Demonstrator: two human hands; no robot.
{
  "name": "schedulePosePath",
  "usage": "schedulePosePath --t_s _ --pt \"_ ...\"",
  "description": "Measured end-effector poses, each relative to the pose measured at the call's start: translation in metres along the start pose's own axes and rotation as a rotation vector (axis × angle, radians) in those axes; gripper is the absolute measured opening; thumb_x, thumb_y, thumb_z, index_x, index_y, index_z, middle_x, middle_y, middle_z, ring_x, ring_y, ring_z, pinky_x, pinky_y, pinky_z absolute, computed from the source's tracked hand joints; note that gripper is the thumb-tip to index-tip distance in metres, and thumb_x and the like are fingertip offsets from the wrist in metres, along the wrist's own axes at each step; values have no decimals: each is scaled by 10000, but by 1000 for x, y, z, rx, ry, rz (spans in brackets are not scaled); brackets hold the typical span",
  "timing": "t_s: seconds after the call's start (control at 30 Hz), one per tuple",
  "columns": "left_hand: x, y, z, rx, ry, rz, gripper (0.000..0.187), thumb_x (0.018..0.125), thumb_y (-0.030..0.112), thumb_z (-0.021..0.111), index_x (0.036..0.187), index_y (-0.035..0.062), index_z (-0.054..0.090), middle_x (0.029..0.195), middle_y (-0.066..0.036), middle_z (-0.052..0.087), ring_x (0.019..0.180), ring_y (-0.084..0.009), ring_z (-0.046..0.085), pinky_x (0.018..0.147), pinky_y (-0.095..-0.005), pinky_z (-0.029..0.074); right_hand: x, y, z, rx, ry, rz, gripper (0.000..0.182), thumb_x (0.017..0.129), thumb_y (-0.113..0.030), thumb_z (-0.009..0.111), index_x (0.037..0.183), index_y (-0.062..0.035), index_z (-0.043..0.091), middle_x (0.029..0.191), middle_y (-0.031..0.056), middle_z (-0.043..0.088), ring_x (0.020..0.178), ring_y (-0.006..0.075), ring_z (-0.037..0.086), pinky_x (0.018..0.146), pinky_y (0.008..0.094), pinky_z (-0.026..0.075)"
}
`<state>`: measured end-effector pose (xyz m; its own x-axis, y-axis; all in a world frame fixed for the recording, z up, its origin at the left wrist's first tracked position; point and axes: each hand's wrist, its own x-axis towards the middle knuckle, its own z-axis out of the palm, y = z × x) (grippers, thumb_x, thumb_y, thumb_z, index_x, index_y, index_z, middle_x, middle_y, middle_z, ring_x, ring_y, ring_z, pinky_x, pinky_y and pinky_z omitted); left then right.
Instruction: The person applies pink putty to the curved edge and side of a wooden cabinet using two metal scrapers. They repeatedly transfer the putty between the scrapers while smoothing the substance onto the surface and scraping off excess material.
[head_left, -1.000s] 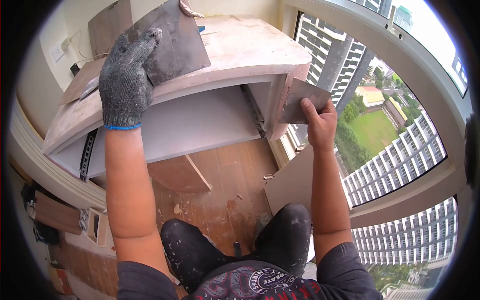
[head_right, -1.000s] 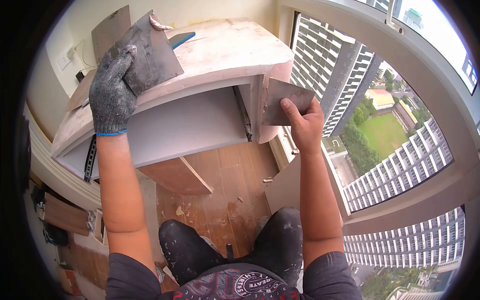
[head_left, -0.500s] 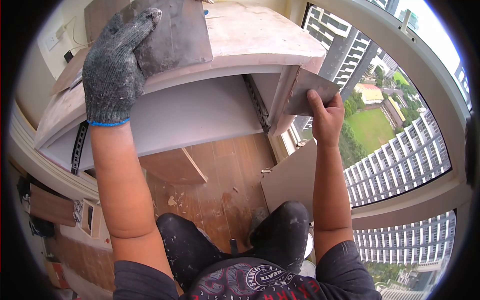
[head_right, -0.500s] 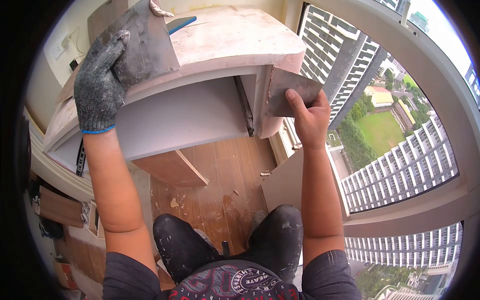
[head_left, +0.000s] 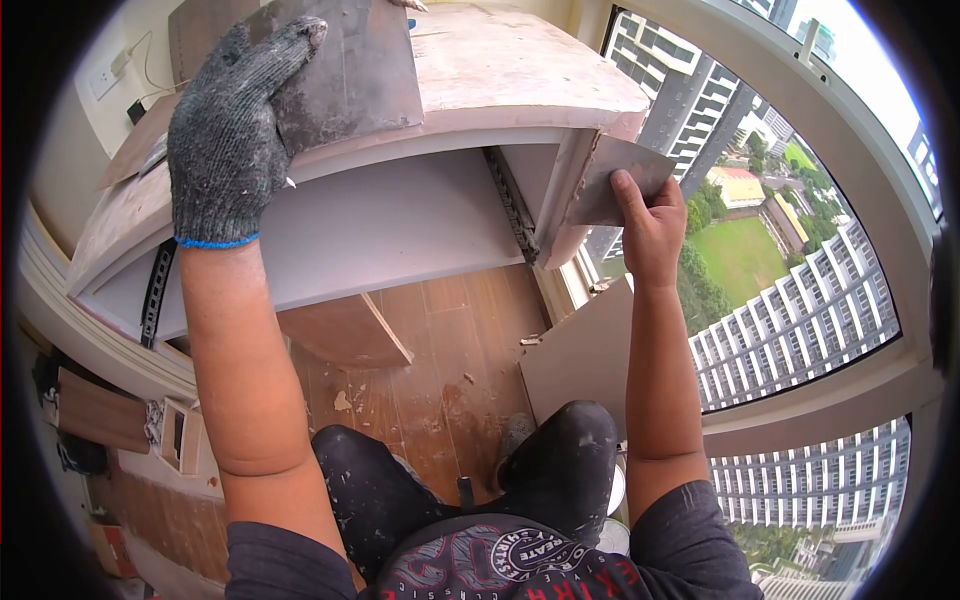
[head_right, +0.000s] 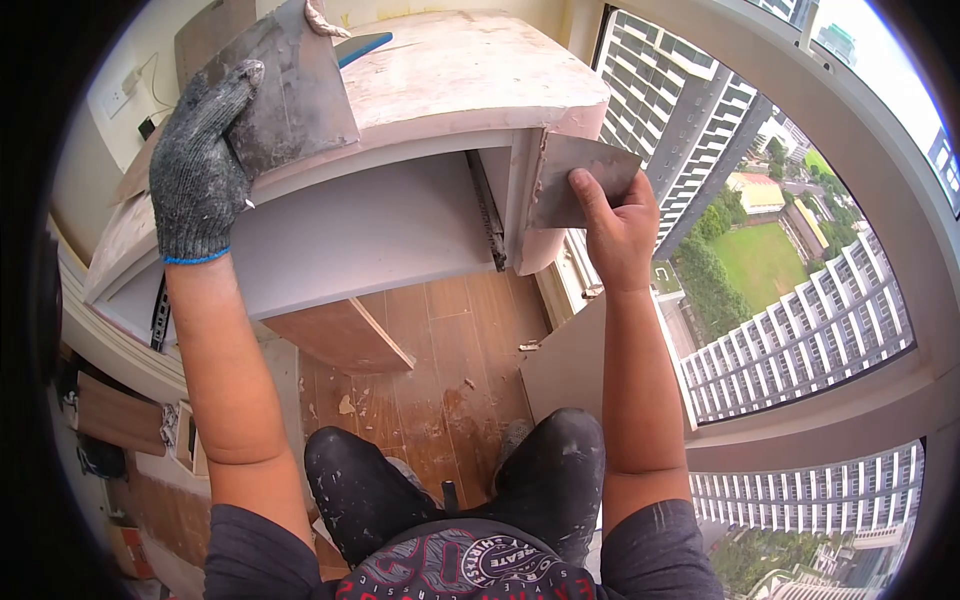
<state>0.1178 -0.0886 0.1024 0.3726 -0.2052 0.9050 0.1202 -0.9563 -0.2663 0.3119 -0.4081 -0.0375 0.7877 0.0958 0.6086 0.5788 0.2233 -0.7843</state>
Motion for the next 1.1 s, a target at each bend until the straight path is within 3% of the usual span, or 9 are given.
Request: schedulePosePath --t_s 0.37,0.47,0.6,0.67,0.87,0.93,1.0,1.03,1.1 --pt "1 6 3 -283 12 -128 419 754 -94 653 1143 49 710 1168 -122 706 1123 -301 651 1001 -364 502 0 3 -5 -23 29 -38 305 896 -209 773 1059 11 638 945 51 704 830 101 634 767 256 515" --pt "2 1 4 -225 20 -37 421 753 -93 654 1144 50 711 1167 -122 706 1124 -308 650 994 -365 507 2 4 -10 -48 33 -32 303 897 -214 772 1058 9 646 945 53 706 829 102 634 767 257 515" --pt "6 7 3 -163 58 -12 410 794 -63 604 1140 114 735 1157 -122 694 1056 -302 674 927 -374 554 9 16 -32 -113 220 -61 315 893 -219 775 1032 31 645 959 79 705 827 119 638 765 265 521" --pt "7 9 0 -111 53 7 396 799 -63 598 1126 111 738 1150 -123 696 1045 -298 677 920 -367 554 11 25 -58 -9 309 -12 309 921 -205 740 1069 39 621 988 105 695 838 141 656 772 289 549" --pt "-10 44 -17 -194 224 7 292 831 -53 599 1085 28 718 1093 -150 707 988 -324 679 881 -371 553 -77 -30 -42 385 150 349 319 1000 -216 620 1193 28 547 1097 117 669 950 186 680 828 337 579" --pt "-19 115 -40 -1149 142 -685 241 890 5 624 1121 5 690 1063 -156 708 964 -337 670 883 -383 545 -112 -43 -24 500 124 460 372 1004 -204 609 1292 5 501 1158 101 650 998 182 665 863 346 566" --pt "-70 159 -31 -1140 4 -694 239 928 73 644 1161 29 671 1077 -170 695 940 -342 666 879 -395 541 -137 -54 -11 663 141 659 396 1005 -201 604 1329 -7 486 1193 102 632 1050 200 648 917 376 544" --pt "-82 170 -35 -916 -133 -315 279 886 65 680 1164 53 672 1111 -185 680 968 -350 662 883 -423 538 -145 -54 -8 714 139 723 369 1014 -197 574 1324 -16 488 1186 96 631 1045 209 652 914 395 551" --pt "-110 204 -29 -991 -173 -90 279 864 7 654 1142 14 662 1108 -164 684 990 -331 666 902 -451 536 -154 -52 -10 815 137 813 336 1026 -180 527 1315 -14 492 1187 106 628 1045 235 654 926 425 551"
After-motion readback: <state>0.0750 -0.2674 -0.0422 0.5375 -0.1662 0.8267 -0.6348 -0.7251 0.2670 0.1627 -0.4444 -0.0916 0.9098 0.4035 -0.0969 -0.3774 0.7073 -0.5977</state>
